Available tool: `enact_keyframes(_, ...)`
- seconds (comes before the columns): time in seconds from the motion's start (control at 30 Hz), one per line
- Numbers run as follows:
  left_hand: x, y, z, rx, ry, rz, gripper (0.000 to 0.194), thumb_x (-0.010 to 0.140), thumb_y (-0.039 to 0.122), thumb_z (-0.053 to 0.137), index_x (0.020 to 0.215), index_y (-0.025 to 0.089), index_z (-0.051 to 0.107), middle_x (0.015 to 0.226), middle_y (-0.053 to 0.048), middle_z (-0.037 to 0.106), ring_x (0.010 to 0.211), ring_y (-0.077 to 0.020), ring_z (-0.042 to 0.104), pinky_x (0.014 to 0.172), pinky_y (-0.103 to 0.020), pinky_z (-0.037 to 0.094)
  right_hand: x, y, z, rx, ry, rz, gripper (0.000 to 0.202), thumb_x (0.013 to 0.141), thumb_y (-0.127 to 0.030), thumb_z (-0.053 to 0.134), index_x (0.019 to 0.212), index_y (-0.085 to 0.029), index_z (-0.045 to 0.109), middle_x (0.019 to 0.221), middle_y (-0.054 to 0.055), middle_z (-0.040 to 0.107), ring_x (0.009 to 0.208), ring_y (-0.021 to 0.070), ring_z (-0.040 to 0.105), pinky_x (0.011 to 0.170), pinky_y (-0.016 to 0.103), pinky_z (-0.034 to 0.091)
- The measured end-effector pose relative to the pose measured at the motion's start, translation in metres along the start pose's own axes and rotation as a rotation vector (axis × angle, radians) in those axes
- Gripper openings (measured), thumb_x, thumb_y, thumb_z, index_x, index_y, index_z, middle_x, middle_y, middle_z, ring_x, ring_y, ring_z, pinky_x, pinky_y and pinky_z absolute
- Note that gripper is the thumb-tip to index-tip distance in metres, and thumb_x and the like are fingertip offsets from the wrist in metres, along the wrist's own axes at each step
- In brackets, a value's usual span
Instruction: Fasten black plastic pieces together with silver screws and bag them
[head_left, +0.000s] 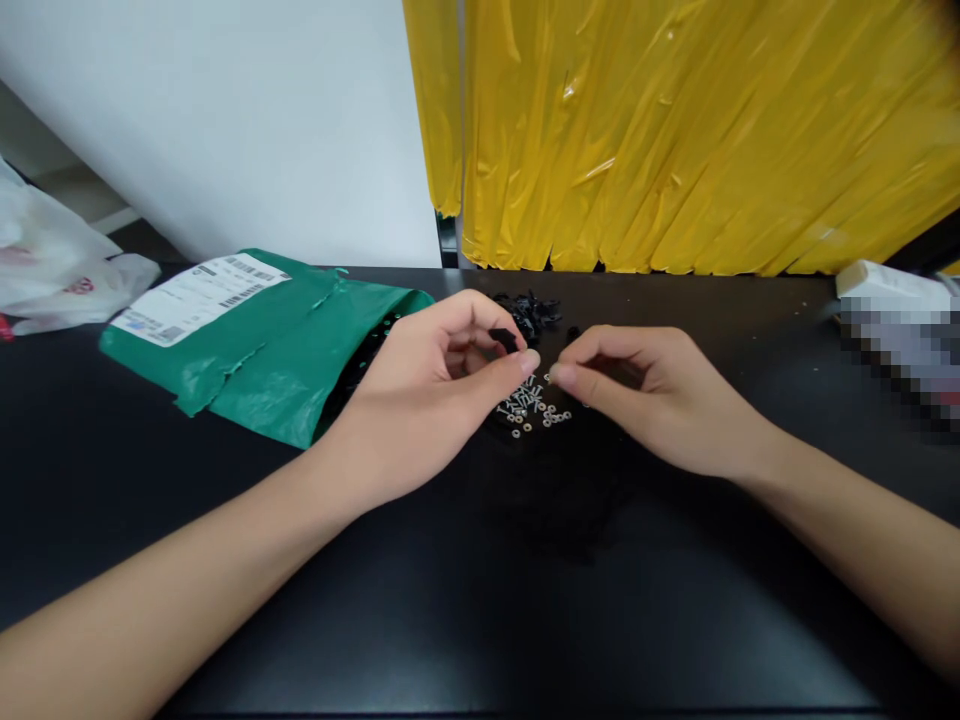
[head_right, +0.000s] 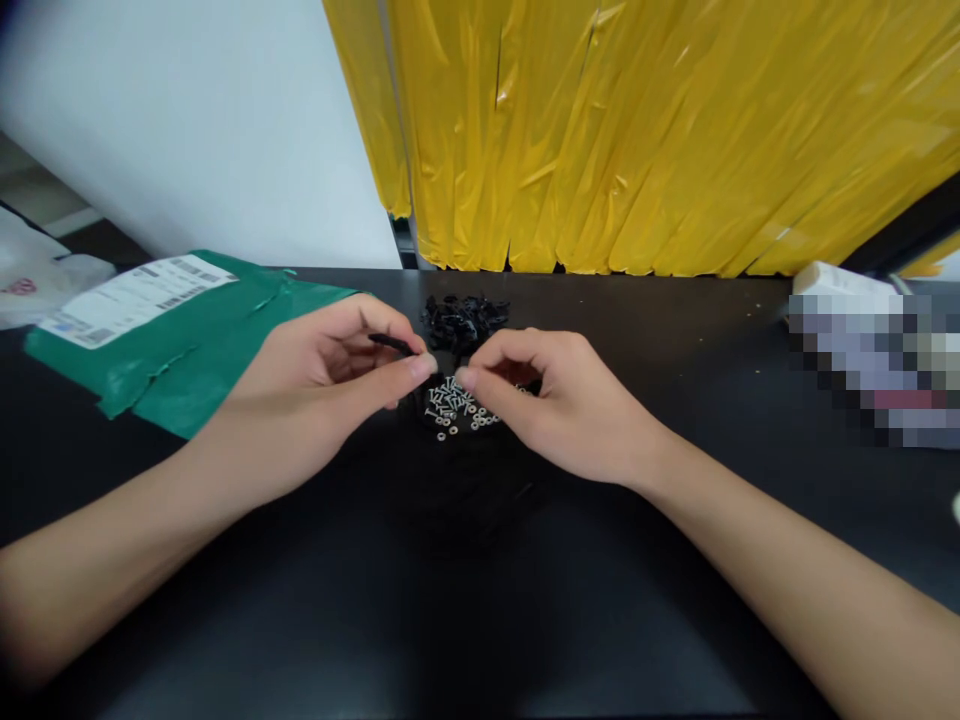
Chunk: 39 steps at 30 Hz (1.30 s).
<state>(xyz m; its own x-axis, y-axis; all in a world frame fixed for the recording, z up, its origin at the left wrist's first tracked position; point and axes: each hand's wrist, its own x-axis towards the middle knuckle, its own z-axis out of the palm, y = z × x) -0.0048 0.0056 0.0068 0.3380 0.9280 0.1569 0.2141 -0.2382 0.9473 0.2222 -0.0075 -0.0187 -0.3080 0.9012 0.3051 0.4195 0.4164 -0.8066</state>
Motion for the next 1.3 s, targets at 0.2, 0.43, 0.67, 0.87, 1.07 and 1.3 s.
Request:
enact_keyframes(0.2, 0.002, -0.002, 0.001, -0.007, 0.034, -0.047, 0.022, 0.084, 0.032, 0.091, 0.087, 0.02, 0.074, 0.078, 0.001, 0.071, 0.069, -0.0134, 0.061, 0.065, -0.027, 0.05, -0.004, -0.002, -0.006, -0.309, -0.309, -0.018, 0.01, 0.099, -0.038, 0.077, 0.096, -0.03, 0.081, 0.1, 0.004, 0.071, 0.107, 0.0274, 0.056, 0.095, 0.045, 0.044)
enact_keyframes(0.43, 0.0, -0.005, 0.001, 0.135, 0.046, -0.005, 0.025, 0.088, 0.039, 0.086, 0.081, 0.021, 0.07, 0.074, 0.001, 0.063, 0.067, -0.014, 0.053, 0.061, -0.028, 0.041, -0.003, -0.002, -0.004, -0.467, -0.362, -0.033, 0.012, 0.103, -0.034, 0.071, 0.098, -0.031, 0.082, 0.113, 0.008, 0.069, 0.113, 0.0317, 0.053, 0.1, 0.056, 0.036)
enact_keyframes(0.67, 0.0, -0.008, 0.002, 0.118, 0.023, 0.016, 0.029, 0.091, 0.036, 0.083, 0.08, 0.021, 0.061, 0.074, 0.003, 0.058, 0.067, -0.0125, 0.05, 0.06, -0.027, 0.041, -0.003, 0.002, -0.004, -0.473, -0.379, -0.053, 0.01, 0.103, -0.034, 0.073, 0.099, -0.03, 0.081, 0.11, 0.008, 0.066, 0.111, 0.0312, 0.052, 0.099, 0.054, 0.035)
enact_keyframes(0.87, -0.001, -0.007, 0.004, 0.076, 0.004, -0.01, 0.03, 0.091, 0.033, 0.084, 0.08, 0.022, 0.058, 0.074, 0.004, 0.057, 0.065, -0.0115, 0.049, 0.059, -0.027, 0.04, -0.003, 0.003, -0.003, -0.456, -0.408, -0.072, 0.013, 0.106, -0.032, 0.069, 0.099, -0.03, 0.08, 0.11, 0.007, 0.063, 0.112, 0.0307, 0.051, 0.098, 0.052, 0.034)
enact_keyframes(1.07, 0.0, -0.009, 0.003, 0.073, -0.005, -0.042, 0.029, 0.087, 0.029, 0.087, 0.082, 0.022, 0.059, 0.074, 0.004, 0.061, 0.063, -0.0121, 0.055, 0.059, -0.028, 0.045, -0.005, 0.007, 0.0, -0.479, -0.401, -0.101, 0.02, 0.11, -0.027, 0.06, 0.1, -0.028, 0.077, 0.115, 0.008, 0.063, 0.11, 0.0295, 0.051, 0.094, 0.047, 0.034)
enact_keyframes(1.3, 0.006, -0.008, -0.001, 0.048, 0.061, 0.009, 0.028, 0.086, 0.026, 0.087, 0.079, 0.021, 0.061, 0.069, 0.005, 0.063, 0.06, -0.01, 0.057, 0.057, -0.025, 0.045, -0.004, 0.004, -0.002, -0.371, -0.311, -0.117, 0.013, 0.11, -0.028, 0.061, 0.103, -0.028, 0.071, 0.121, 0.005, 0.072, 0.124, 0.0295, 0.055, 0.103, 0.048, 0.037)
